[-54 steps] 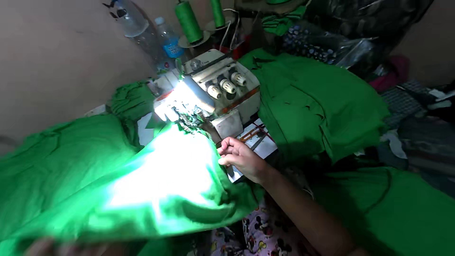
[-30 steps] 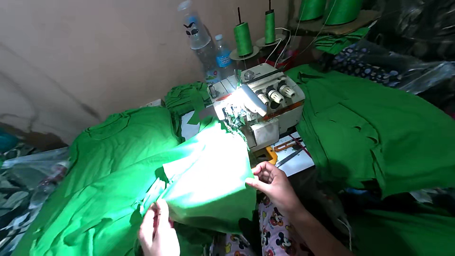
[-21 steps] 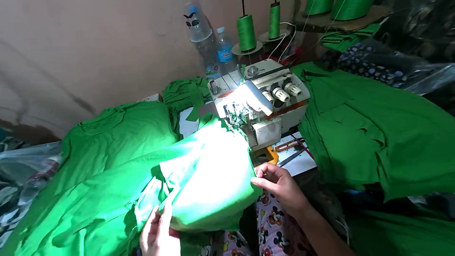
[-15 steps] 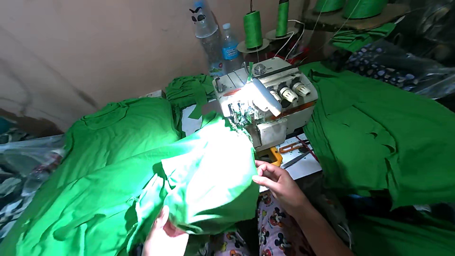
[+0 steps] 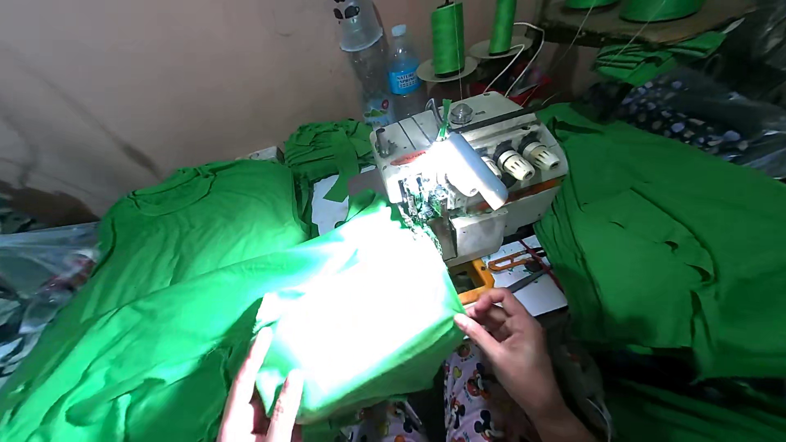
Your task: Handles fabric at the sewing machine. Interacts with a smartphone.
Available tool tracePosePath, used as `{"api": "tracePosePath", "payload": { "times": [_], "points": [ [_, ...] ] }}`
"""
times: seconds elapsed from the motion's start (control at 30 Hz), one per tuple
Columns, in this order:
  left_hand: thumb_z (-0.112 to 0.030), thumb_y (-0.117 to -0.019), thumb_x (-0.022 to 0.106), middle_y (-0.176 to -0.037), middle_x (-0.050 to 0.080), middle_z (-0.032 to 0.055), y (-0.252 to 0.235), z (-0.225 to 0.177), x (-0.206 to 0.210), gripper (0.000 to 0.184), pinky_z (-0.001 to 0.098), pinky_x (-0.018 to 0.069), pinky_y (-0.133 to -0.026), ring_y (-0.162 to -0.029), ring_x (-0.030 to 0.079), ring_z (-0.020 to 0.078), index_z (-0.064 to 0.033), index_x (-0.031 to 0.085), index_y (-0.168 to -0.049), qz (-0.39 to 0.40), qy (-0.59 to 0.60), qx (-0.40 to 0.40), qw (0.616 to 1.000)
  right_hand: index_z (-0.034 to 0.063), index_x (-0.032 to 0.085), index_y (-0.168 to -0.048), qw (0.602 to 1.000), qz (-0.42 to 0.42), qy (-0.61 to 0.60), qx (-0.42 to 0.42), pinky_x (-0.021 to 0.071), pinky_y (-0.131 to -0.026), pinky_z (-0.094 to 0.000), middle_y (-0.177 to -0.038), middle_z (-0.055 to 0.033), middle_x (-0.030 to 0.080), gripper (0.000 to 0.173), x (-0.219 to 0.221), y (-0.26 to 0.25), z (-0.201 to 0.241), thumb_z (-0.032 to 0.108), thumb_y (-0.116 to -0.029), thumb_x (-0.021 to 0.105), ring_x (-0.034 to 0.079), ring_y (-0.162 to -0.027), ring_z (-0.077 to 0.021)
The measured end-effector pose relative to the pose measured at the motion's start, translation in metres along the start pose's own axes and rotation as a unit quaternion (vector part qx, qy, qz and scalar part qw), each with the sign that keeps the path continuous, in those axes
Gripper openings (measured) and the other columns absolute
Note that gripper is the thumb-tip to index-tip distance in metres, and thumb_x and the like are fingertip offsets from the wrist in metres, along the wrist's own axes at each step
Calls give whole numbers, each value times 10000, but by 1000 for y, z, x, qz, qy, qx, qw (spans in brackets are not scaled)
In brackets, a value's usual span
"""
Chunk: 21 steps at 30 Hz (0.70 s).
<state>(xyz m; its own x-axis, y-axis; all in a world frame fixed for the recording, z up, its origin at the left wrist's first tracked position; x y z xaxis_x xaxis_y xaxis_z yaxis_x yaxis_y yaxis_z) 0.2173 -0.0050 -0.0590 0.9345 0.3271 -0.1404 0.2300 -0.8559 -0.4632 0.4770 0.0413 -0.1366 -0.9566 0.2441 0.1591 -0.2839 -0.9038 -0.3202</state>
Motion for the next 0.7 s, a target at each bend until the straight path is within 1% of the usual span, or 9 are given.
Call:
{"api": "tracePosePath", "payload": {
  "times": [0.07,0.13,0.17,0.27,0.3,0.4,0.53,0.63,0.7],
  "points": [
    [-58,-960,597,-1423,578,-153,-2,5,-3,464,244,432,-1122,-1320,509,-15,-95,561,-1421,-4,-57,47,997,93,592,-1004,1000,-11,22,-10,602,-694,-162,-868,80,726,237,-8,1,7,15,-825,725,702,-773,14],
    [-97,-979,595,-1426,570,-148,-3,11,-5,443,256,419,-1136,-1329,502,-5,-88,554,-1420,-10,-71,65,995,108,590,-1004,1000,-10,21,1,596,-683,-155,-853,94,728,245,-10,2,11,5,-822,717,698,-757,21],
    [-99,-987,583,-1439,565,-125,-5,15,-7,444,258,422,-1137,-1333,502,3,-53,534,-1427,-12,-68,63,996,110,589,-994,1000,-7,15,4,593,-674,-152,-843,94,729,243,-8,2,11,-1,-821,719,697,-747,22],
    [0,-955,508,-1441,556,5,-23,21,-7,477,247,448,-1115,-1306,528,23,144,438,-1404,-22,-62,54,996,103,584,-965,1000,-2,-7,-6,594,-680,-152,-841,78,721,233,1,-2,7,-13,-819,723,697,-753,14],
    [10,-951,507,-1426,575,7,-33,23,-7,475,244,468,-1095,-1280,555,26,151,439,-1399,-26,-50,48,997,102,578,-958,1000,-3,-12,-14,595,-693,-156,-836,76,718,236,5,-6,7,-17,-816,725,697,-757,10],
    [11,-939,523,-1337,634,-10,-68,28,-2,484,215,529,-1003,-1167,625,9,134,451,-1401,-37,-16,26,999,81,550,-946,999,-5,-17,-29,587,-680,-155,-818,65,705,247,16,-24,10,-28,-817,730,686,-736,12],
    [-20,-934,570,-1222,657,-24,-109,30,4,494,158,543,-826,-953,638,-42,16,511,-1424,-65,-50,-22,996,68,547,-943,999,-20,19,-46,533,-609,-125,-732,83,630,249,30,-56,10,27,-811,754,611,-638,47],
    [-53,-968,581,-1315,608,57,-133,33,11,481,195,512,-837,-993,607,2,-29,519,-1444,-65,-80,-66,992,67,534,-909,998,-35,35,-38,450,-542,-110,-638,98,511,246,37,-77,3,38,-818,761,488,-534,56],
    [-63,-984,579,-1350,590,106,-141,37,13,457,243,499,-874,-1048,599,57,-25,528,-1436,-45,-117,-78,989,57,543,-875,996,-59,53,-36,415,-522,-106,-619,85,485,231,40,-82,-1,41,-826,768,456,-511,52]
  ]
}}
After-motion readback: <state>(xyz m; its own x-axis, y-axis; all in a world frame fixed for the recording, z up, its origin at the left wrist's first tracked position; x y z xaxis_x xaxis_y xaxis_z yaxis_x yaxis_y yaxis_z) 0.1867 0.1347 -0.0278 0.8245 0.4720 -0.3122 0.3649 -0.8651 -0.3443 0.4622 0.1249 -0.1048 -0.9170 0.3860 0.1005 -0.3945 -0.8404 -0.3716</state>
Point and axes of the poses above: each hand's wrist, its own y-axis away from the middle knuckle, its own x-axis out of the palm, z = x × y, the point moved 3 cm from there along -y, towards the middle knuckle
